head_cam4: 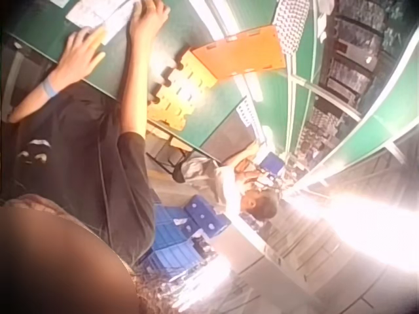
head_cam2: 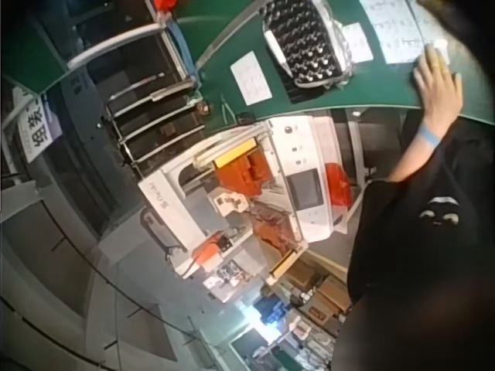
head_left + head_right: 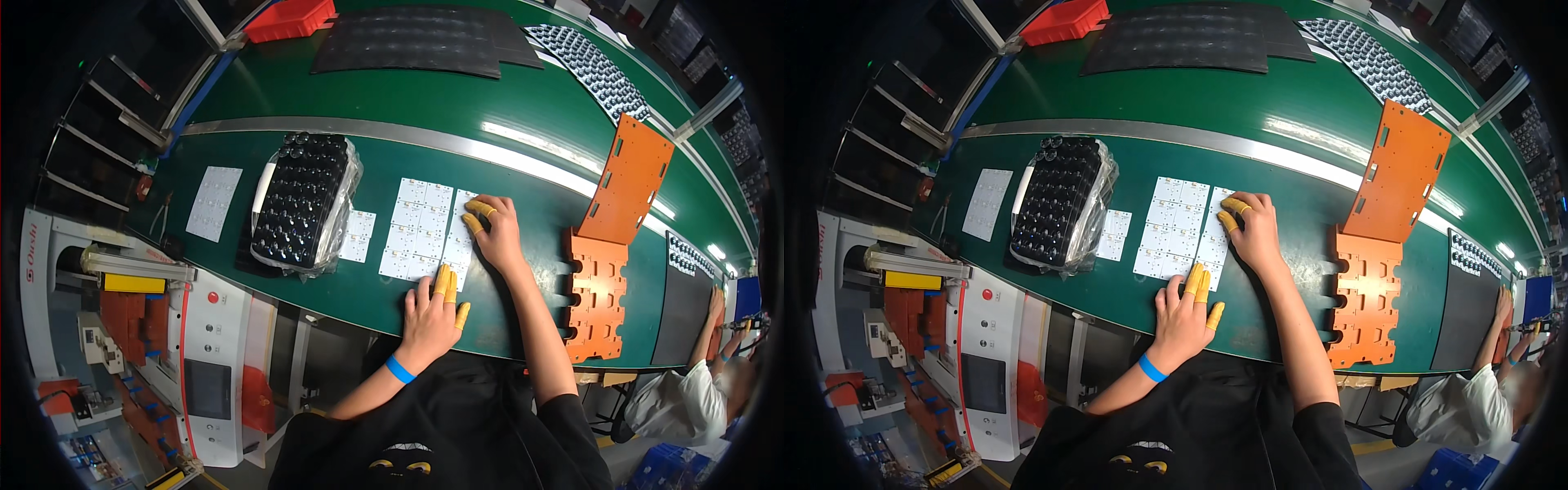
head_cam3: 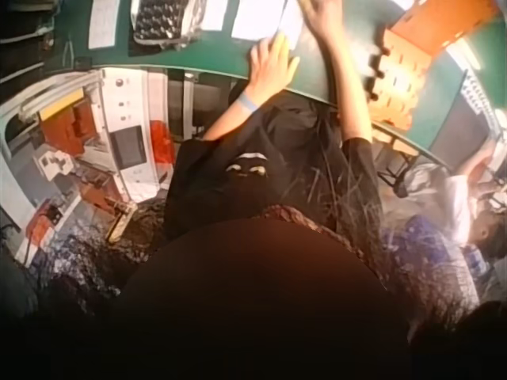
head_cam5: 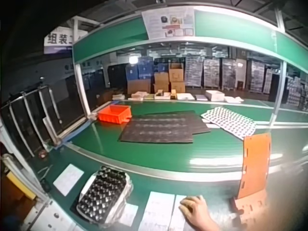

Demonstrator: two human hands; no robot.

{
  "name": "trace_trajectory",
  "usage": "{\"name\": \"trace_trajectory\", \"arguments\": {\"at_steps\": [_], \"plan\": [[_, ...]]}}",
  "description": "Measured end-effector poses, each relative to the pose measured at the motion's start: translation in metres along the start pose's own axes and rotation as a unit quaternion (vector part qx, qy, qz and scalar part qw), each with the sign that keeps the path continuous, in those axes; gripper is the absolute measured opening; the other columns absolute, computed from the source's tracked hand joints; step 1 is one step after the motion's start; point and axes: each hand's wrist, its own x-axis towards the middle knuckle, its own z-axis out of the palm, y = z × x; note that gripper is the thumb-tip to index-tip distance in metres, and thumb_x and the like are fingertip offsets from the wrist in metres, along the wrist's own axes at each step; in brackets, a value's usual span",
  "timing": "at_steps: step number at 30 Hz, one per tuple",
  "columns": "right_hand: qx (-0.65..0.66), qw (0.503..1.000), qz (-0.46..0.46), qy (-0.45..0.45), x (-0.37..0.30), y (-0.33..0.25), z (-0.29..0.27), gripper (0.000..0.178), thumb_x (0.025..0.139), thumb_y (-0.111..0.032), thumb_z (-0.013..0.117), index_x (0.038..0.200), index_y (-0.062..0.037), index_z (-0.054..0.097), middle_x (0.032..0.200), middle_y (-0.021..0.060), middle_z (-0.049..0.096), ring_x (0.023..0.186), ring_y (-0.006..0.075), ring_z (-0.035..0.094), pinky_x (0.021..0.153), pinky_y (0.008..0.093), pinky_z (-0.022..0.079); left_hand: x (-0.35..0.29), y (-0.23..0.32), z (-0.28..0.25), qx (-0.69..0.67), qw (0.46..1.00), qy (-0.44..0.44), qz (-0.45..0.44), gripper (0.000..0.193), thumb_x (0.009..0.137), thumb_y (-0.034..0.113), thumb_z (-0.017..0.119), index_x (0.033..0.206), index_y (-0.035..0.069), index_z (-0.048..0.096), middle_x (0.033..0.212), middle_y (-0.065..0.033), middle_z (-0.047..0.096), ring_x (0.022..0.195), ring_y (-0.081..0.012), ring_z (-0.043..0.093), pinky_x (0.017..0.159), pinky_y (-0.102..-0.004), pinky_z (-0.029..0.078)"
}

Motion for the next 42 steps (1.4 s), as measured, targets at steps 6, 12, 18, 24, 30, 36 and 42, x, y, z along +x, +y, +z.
{"name": "trace_trajectory", "arguments": {"at_steps": [6,12,18,24,30,36,42], "plan": [[0.008,1.0,0.012,0.002,0.002,-0.001,0.002,0.019,0.079,-0.011,0.073,0.096,-0.0039,0.073,0.107,0.0073,0.067,0.102,0.0293,0.055,0.09,0.0397,0.044,0.0,0.001,0.001,0.006,1.0,0.005,-0.003,0.056,0.087,0.03,0.064,0.127,-0.008,0.054,0.133,-0.0199,0.052,0.114,-0.0394,0.044,0.092,-0.0503,0.035],[0.005,1.0,-0.003,-0.001,0.003,-0.002,0.002,0.018,0.078,-0.012,0.073,0.095,-0.005,0.074,0.106,0.0061,0.067,0.1,0.0275,0.056,0.087,0.038,0.044,0.001,0.001,0.0,0.01,1.0,0.002,-0.009,0.056,0.087,0.03,0.064,0.127,-0.008,0.054,0.133,-0.0198,0.052,0.115,-0.0395,0.044,0.093,-0.0512,0.035],[0.013,1.0,-0.009,-0.006,0.001,-0.006,0.0,0.02,0.08,-0.013,0.073,0.098,-0.0046,0.072,0.108,0.0072,0.066,0.101,0.0282,0.056,0.088,0.0381,0.043,0.0,0.002,0.0,0.014,1.0,0.004,-0.012,0.056,0.087,0.03,0.063,0.127,-0.008,0.054,0.134,-0.0198,0.052,0.115,-0.0392,0.044,0.093,-0.0509,0.035],[0.073,0.994,0.059,0.05,-0.014,-0.005,-0.004,0.02,0.084,-0.005,0.067,0.103,0.0022,0.067,0.11,0.0164,0.065,0.1,0.0343,0.061,0.087,0.0377,0.049,0.001,0.002,-0.002,0.032,0.999,-0.001,-0.012,0.055,0.089,0.034,0.06,0.126,-0.006,0.056,0.135,-0.0192,0.052,0.115,-0.0393,0.047,0.093,-0.0511,0.038],[0.075,0.992,0.091,0.044,-0.055,-0.026,-0.023,0.021,0.085,-0.003,0.065,0.105,0.0023,0.066,0.11,0.0168,0.064,0.1,0.0336,0.063,0.087,0.0361,0.049,0.001,0.003,-0.001,0.027,1.0,0.004,-0.011,0.053,0.089,0.034,0.061,0.124,-0.006,0.058,0.133,-0.0193,0.053,0.116,-0.0398,0.046,0.093,-0.0515,0.038],[0.13,0.984,0.119,0.034,-0.077,-0.038,-0.026,0.019,0.085,-0.001,0.063,0.104,0.0023,0.065,0.107,0.0152,0.065,0.098,0.0282,0.064,0.085,0.0328,0.049,-0.011,-0.001,-0.005,-0.041,0.998,0.01,0.042,0.05,0.086,0.036,0.065,0.12,0.0,0.062,0.126,-0.0141,0.058,0.117,-0.035,0.047,0.093,-0.0501,0.037],[0.187,0.979,0.083,0.016,-0.03,-0.081,-0.021,0.021,0.086,0.001,0.062,0.107,0.0019,0.064,0.101,0.0134,0.063,0.087,0.0227,0.06,0.079,0.0311,0.048,-0.048,-0.01,-0.017,-0.096,0.982,-0.019,0.164,0.037,0.085,0.031,0.064,0.111,0.006,0.067,0.118,-0.0095,0.061,0.114,-0.0286,0.05,0.093,-0.0438,0.041]]}}
